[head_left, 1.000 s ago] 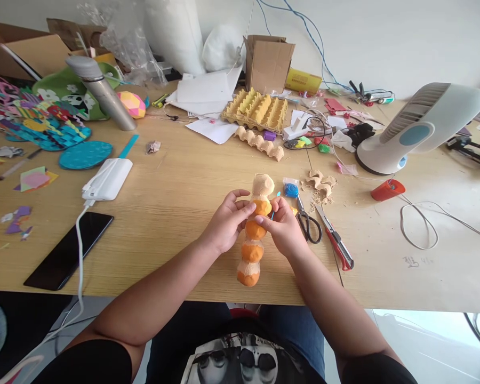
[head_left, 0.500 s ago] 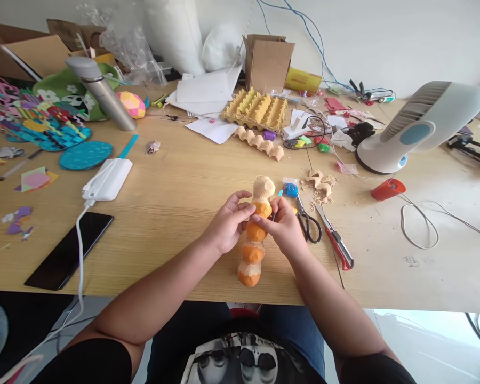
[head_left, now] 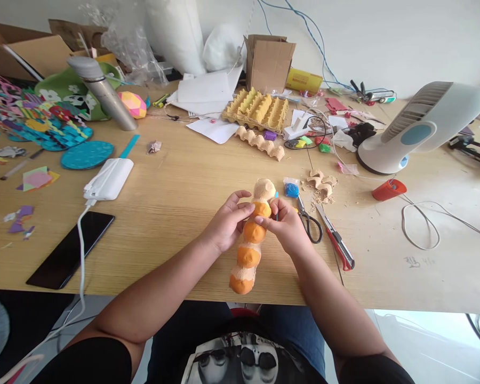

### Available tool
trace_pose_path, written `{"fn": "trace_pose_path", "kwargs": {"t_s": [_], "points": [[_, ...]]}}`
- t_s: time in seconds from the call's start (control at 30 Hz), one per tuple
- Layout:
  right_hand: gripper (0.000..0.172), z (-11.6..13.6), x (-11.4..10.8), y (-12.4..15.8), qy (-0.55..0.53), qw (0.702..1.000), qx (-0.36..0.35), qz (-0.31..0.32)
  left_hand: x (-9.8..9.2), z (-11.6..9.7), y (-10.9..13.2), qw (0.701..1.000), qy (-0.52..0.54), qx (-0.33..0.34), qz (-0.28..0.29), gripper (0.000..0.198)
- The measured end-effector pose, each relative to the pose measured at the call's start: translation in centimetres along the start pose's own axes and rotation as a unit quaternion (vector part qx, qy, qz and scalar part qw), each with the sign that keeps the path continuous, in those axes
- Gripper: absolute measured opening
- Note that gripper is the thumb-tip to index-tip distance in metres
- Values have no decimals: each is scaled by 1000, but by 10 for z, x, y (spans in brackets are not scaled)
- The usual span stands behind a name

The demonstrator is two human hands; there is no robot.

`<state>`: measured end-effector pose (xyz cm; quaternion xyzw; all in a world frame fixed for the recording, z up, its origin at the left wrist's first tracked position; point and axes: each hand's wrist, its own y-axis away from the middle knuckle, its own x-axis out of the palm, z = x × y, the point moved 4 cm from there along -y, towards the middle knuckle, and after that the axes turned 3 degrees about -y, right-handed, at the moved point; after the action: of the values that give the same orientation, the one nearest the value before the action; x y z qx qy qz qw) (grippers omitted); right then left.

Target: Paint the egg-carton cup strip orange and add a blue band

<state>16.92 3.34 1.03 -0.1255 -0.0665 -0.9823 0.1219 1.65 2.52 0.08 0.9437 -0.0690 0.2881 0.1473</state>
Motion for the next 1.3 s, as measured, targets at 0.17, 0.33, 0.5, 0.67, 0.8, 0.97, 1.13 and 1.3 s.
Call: {"fn": "trace_pose_path", "kwargs": {"t_s": [0.17, 0.33, 0.5, 0.67, 0.8, 0.97, 1.13, 1.3], "points": [[70, -1, -2, -1, -15, 1000, -7, -1, 0, 2, -1, 1000, 14, -4, 3, 64], [66, 3, -1, -1, -42, 999, -14, 31, -1, 1, -2, 1000, 26, -6, 7, 65], [65, 2, -1, -2, -67, 997, -8, 39, -1, -3, -2, 999, 33, 9, -7, 67], [63, 2, -7, -3, -34, 998, -50, -18, 2, -6, 1, 999, -25, 35, 2, 72], [62, 0, -7, -3, -15, 998, -61, -32, 1, -8, 2, 995, -73, 71, -2, 72], [64, -2, -5, -3, -58, 996, -62, -31, 2, -10, 3, 992, -79, 96, 2, 72], [63, -1, -3, -1, -86, 995, -47, -22, 5, -11, 4, 992, -71, 101, 19, 72], [65, -1, -2, 0, -104, 994, -34, -27, 3, -9, 2, 991, -79, 104, 30, 68]]}}
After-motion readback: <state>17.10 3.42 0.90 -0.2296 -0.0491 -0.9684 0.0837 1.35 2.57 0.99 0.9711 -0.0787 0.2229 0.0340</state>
